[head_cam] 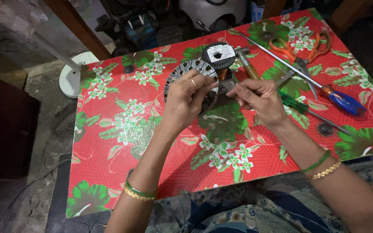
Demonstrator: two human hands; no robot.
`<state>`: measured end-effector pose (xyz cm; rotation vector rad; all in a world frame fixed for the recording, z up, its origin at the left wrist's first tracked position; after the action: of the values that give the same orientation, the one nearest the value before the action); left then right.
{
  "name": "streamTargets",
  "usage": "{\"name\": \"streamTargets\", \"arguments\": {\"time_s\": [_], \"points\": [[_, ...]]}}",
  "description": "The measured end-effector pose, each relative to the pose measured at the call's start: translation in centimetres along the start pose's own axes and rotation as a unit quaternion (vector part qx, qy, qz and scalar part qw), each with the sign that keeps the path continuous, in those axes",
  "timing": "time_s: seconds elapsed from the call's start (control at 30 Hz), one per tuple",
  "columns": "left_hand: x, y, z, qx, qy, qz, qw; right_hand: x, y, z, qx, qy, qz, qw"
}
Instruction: The person manipulates a motor stator, inserting and adjusting copper wire into its slots by hand. They repeatedly rotate the stator and use their fingers to tuck and align the wire within the slots.
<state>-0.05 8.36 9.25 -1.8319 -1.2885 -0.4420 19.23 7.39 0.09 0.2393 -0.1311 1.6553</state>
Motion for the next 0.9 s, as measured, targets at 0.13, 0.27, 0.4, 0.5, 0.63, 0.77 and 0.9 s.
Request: {"name": "streamTargets", "arguments": {"time_s": [0.13,0.27,0.4,0.5,0.63,0.77,0.9], "points": [[0.5,0.3,-0.7,-0.024,0.028,0.006,0.999,0.5,0.7,1.3,-0.016,-0.021,0.019,0.999],[0.6,0.4,-1.5,-0.009,0.056,0.003,0.998,1.7,2.3,3.3,-0.097,-0.041,0.071,0.992],[0.5,0.2,-0.9,0.002,0.037,0.019,0.999,2.7,3.6,5.0,-0.121,-0.060,0.100,0.986],[-0.1,0.1,-1.7,0.045,0.073,0.008,0.996,2.9,4.1,5.1,-0.115,-0.074,0.095,0.986],[-0.6,-0.3,-0.7,-0.013,-0.001,0.004,1.000,2.4,4.2,4.1,-0.110,-0.105,0.101,0.983],[-1.5,-0.4,0.9,-0.070,-0.116,0.026,0.990,2.9,2.4,3.6,-0.137,-0.133,0.044,0.981],[-2.2,-0.5,1.0,-0.064,-0.135,0.020,0.989,1.9,2.0,4.3,-0.301,-0.210,-0.039,0.929]]}}
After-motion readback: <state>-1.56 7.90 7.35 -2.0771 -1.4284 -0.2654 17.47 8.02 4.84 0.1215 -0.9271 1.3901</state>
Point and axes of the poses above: each hand's wrist, its own x-axis towards the middle knuckle, its own y-axis out of the palm, z = x × y, the point moved 9 cm from there along x, towards the middle knuckle, and after that the axes turned 2 degrees about y, right-handed, at the moved point
